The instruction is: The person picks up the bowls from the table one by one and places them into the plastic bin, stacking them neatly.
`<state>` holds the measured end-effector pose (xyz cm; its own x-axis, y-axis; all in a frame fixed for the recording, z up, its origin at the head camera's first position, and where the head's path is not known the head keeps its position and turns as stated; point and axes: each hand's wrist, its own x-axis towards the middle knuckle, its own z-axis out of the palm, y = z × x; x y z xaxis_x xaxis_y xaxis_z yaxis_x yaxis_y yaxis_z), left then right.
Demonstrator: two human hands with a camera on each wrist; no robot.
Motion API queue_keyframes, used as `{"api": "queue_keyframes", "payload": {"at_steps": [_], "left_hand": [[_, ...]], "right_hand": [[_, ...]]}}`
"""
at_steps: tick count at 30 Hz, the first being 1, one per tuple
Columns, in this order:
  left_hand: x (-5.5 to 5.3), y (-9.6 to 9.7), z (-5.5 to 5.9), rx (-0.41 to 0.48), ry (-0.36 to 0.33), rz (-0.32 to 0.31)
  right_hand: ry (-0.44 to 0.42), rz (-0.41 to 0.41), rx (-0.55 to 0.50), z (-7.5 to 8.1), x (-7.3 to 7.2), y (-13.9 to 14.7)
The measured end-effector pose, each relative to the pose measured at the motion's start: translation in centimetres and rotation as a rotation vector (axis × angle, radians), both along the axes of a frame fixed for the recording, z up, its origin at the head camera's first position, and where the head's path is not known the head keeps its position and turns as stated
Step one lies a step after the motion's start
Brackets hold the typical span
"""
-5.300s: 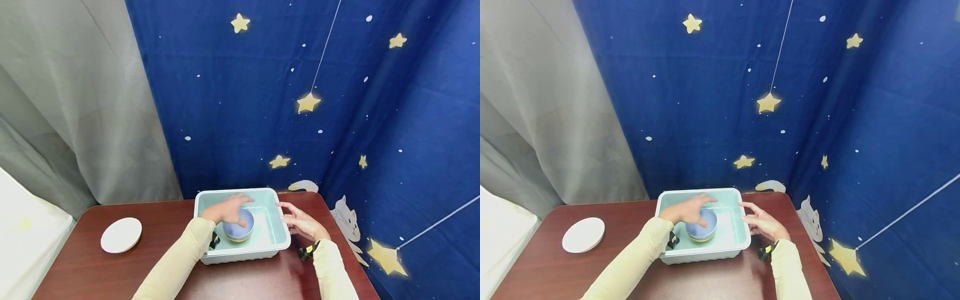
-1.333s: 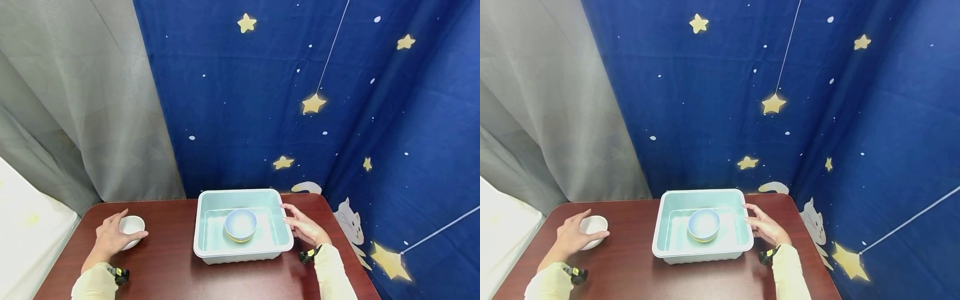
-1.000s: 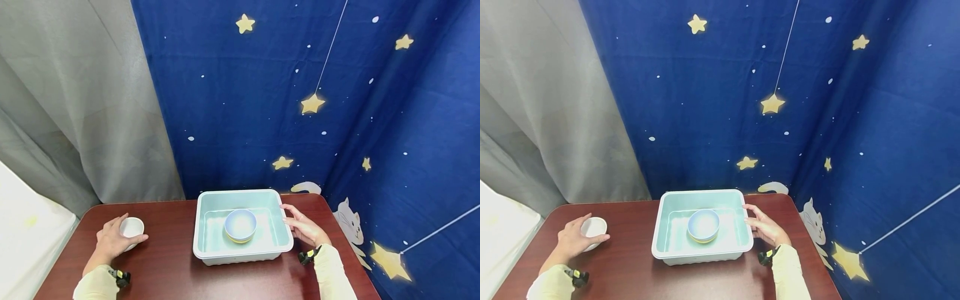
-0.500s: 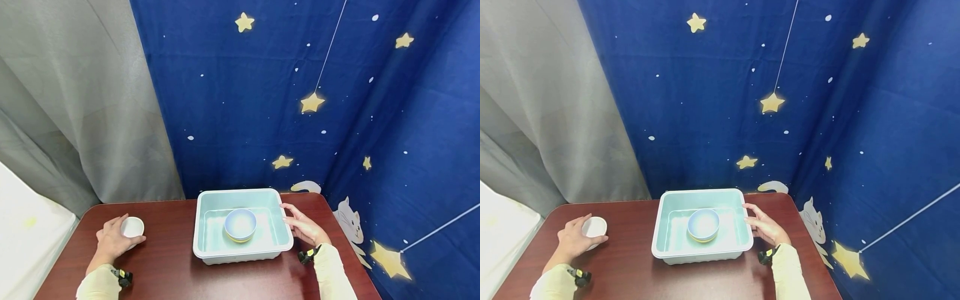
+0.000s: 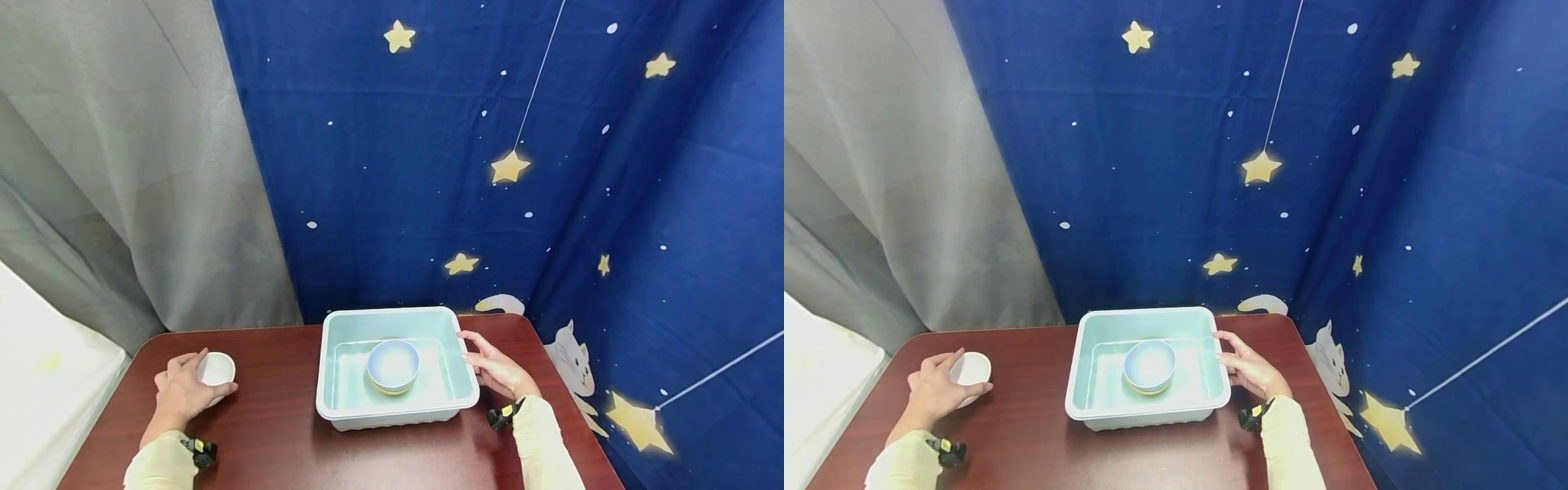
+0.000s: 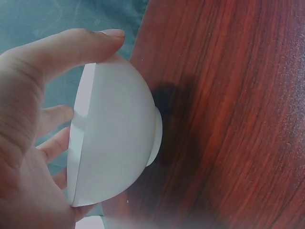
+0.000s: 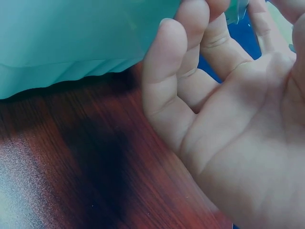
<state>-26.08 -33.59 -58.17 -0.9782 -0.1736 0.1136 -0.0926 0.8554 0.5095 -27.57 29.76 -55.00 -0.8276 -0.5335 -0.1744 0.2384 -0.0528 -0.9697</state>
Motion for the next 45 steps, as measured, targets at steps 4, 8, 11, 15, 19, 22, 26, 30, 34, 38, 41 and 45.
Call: {"api": "queue_keyframes", "payload": {"at_steps": [4,8,11,15,19,22,26,30,34,38,41,45], "left_hand": [[0.2,0.2,0.4,0.001,0.013,0.004],[0.3,0.5,1.0,-0.004,0.030,0.009],[0.3,0.8,1.7,-0.004,0.030,0.004],[0.1,1.5,3.1,-0.018,0.033,-0.022],[-0.4,2.5,4.6,-0.033,0.078,-0.056],[-0.5,3.2,5.7,-0.036,0.112,-0.079],[-0.3,4.0,6.9,-0.049,0.138,-0.115],[-0.1,4.7,8.1,-0.057,0.164,-0.152],[-0.3,5.8,9.8,-0.050,0.190,-0.187],[-0.3,7.0,11.3,-0.040,0.189,-0.216],[-0.4,7.9,12.2,-0.039,0.198,-0.238],[-0.8,9.3,13.4,-0.036,0.249,-0.274]], "right_hand": [[-0.001,-0.006,0.012,0.2,-0.2,-0.1],[-0.018,-0.020,0.024,0.1,-0.2,-0.1],[-0.022,-0.023,0.026,0.0,0.0,-0.1],[-0.012,-0.028,0.025,0.1,0.2,-0.2],[-0.014,-0.050,0.037,0.3,0.4,-0.3],[-0.017,-0.062,0.049,0.4,0.4,-0.4],[-0.017,-0.066,0.053,0.2,0.4,-0.4],[-0.011,-0.059,0.044,-0.1,0.4,-0.4],[-0.005,-0.057,0.033,-0.3,0.4,-0.3],[-0.011,-0.058,0.017,-0.4,0.5,-0.3],[-0.015,-0.051,0.014,-0.4,0.5,-0.4],[-0.009,-0.057,0.031,-0.1,0.4,-0.5]]}}
